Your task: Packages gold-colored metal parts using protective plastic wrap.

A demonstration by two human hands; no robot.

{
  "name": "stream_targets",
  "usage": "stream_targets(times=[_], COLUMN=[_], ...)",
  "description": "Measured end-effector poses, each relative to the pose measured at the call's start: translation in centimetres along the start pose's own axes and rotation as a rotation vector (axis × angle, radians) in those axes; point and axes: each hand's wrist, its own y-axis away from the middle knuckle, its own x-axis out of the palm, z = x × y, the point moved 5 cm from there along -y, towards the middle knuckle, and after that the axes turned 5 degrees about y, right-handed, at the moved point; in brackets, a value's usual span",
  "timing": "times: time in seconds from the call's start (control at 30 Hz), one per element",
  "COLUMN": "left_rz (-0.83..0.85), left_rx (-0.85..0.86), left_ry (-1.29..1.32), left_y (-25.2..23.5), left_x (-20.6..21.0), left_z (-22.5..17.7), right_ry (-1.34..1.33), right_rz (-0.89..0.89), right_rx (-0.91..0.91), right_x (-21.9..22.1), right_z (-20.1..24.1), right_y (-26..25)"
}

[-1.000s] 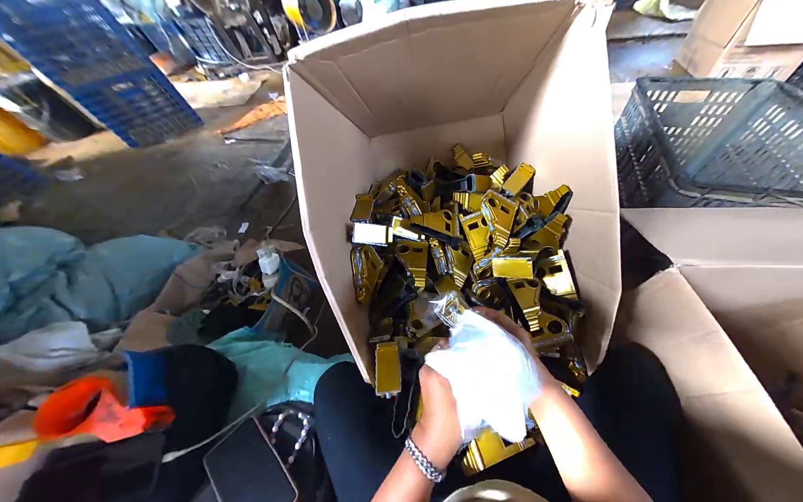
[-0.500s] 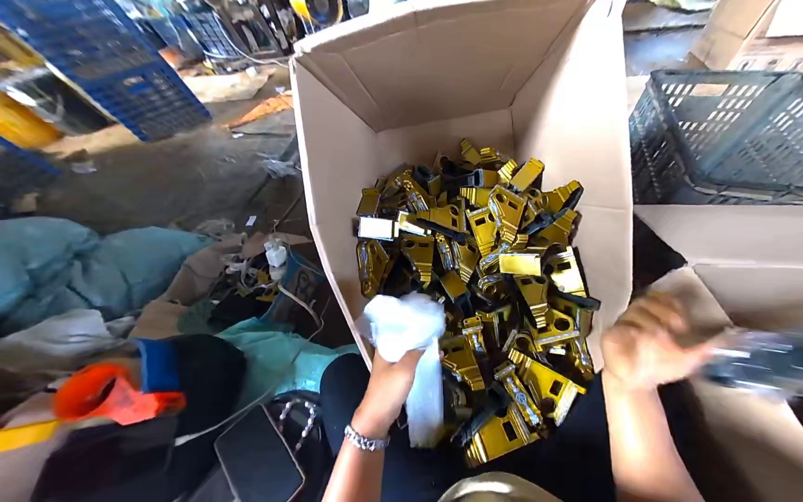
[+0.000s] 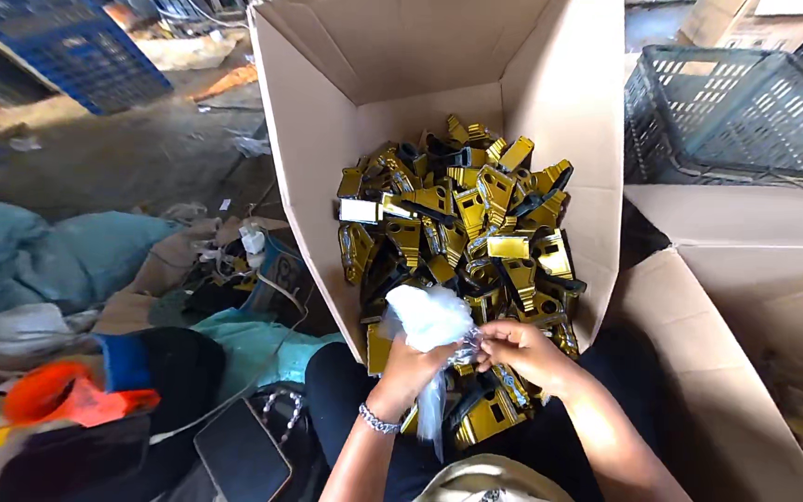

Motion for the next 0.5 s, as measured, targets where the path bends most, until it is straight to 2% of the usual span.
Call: stream_targets(times=[0.07, 0.13, 0.2, 0.27, 0.33, 0.4, 0.47, 0.5], left_rz=[0.078, 0.132, 0.145, 0.146, 0.125, 0.009, -0.268, -0.372], left_rx=[0.052, 0.097, 0.066, 0.01, 0.029, 0.21, 0.41, 0.43], left_ry=[-0.095, -0.102, -0.066, -0.062, -0.115, -0.299, -0.451, -0.415], left_y=[0.3, 0.6, 0.6, 0.2, -0.4, -1.5, -2.3, -2.5], left_x=[0.0, 0.7, 1.2, 1.3, 0.5, -1.7, -4.7, -5.8], left_z=[-0.1, -0.3, -0.5, -0.9, -1.7, -2.4, -2.9, -3.3], right_ry=[0.045, 0.247, 0.422, 0.429, 0.284, 0.09, -0.013, -0.071], right_rz=[-0.023, -0.073, -0.188, -0.287, -0.177, -0.009, -0.053, -0.132], right_rx=[-0.081, -0.164, -0.239, -0.238, -0.146, -0.094, -0.1, -0.098], right_x=[-0.3, -0.3, -0.2, 0.2, 0.4, 0.1, -0.6, -1.0], right_z=[0.6, 1.2, 1.7, 1.9, 2.0, 2.3, 2.5, 2.6], right_y=[-0.2, -0.6, -1.2, -1.6, -1.5, -1.2, -1.2, -1.3])
